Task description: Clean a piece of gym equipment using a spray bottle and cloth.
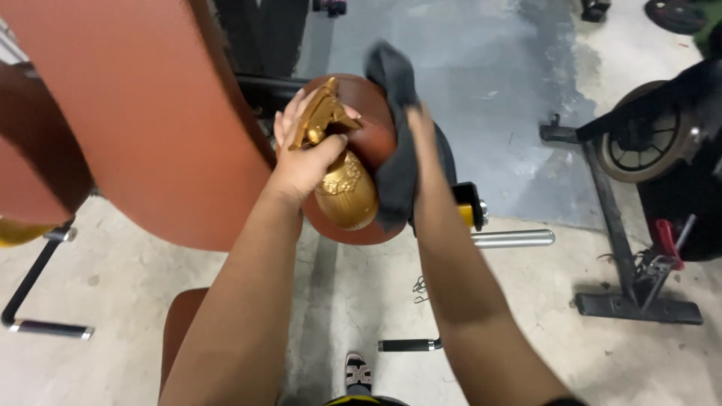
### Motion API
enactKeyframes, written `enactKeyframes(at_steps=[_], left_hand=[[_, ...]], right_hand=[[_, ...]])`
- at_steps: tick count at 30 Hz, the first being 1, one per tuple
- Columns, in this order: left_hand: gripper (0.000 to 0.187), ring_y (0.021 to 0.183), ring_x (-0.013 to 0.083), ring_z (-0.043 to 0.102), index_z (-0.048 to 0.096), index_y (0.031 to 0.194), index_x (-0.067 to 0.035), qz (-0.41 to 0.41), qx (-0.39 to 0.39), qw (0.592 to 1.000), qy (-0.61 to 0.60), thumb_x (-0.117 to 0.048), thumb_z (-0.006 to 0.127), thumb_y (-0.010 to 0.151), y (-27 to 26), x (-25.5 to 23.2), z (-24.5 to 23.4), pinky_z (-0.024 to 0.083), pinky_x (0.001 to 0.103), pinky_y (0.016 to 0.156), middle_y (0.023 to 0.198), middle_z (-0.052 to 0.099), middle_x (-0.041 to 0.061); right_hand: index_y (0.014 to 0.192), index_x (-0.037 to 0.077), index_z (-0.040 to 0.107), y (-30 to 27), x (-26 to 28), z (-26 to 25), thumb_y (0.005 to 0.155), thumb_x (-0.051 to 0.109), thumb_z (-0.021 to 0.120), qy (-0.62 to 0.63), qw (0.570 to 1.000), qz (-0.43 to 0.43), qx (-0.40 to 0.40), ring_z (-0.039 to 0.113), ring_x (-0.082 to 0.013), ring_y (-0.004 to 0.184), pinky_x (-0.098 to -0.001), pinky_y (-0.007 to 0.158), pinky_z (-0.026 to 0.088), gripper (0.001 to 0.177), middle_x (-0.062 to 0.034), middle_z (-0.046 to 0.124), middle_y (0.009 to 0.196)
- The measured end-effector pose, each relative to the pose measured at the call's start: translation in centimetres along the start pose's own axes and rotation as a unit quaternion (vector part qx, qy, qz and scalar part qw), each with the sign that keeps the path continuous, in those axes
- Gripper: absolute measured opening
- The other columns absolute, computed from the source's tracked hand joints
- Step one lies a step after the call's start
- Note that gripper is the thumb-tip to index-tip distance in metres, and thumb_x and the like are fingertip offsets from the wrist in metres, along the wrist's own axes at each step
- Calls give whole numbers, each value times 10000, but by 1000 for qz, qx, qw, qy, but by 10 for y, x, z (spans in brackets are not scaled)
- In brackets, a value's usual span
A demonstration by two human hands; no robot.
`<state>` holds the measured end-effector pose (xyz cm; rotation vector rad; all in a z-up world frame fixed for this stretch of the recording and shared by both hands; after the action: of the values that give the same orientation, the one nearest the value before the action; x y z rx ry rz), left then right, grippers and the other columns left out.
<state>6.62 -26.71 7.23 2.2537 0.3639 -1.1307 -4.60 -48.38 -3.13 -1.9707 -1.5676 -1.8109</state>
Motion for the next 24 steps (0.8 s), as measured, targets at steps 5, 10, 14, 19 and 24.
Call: enactKeyframes(at_steps=[5,10,14,19,24], left_hand=[[612,1584,301,175,624,1401,-188,17,-18,1000,12,-326,684,808,4,7,0,-83,526,1261,1596,428,115],[507,1595,276,178,713,1277,-221,-18,16,999,29,-314,648,782,-7,-15,-3,-87,513,1281,1566,527,35],[665,1581,275,187,585,1423,-204,-2,-26,1000,1,-331,662,775,-5,-10,-3,-71,511,1268,1576,493,66],[759,1574,293,169,499,1501,-171,-7,-28,1000,4,-323,685,780,-4,2,-1,-86,517,1252,1595,397,131],[766,1576,294,223,500,1497,-164,7,-44,999,26,-327,695,774,-6,7,-1,-39,517,1274,1576,431,128]], right_hand=[[1453,-19,524,-117,3,5,1002,139,481,52,952,153,-260,610,-248,1225,-331,1077,462,480,-168,646,1346],[1324,-40,628,-149,69,-48,960,128,560,-15,969,178,-172,616,-263,1178,-367,1051,472,407,-178,685,1245],[1316,-16,637,-112,92,-133,918,132,607,-16,947,213,-240,654,-282,1120,-385,999,515,426,-173,701,1206],[1514,19,438,-76,46,-139,951,135,567,-228,956,134,-129,523,-391,1372,-431,1157,406,589,-231,516,1494],[1552,295,265,-83,-32,-51,886,255,612,-436,813,336,188,375,-467,1320,-512,1067,335,752,-235,128,1595]])
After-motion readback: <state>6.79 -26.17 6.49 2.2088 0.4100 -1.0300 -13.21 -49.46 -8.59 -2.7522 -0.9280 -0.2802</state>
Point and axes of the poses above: each hand's wrist, its own y-axis towards the middle knuckle, its own z-axis out of the palm, x = y × z, the point moved 7 cm from there along y, towards the middle knuckle
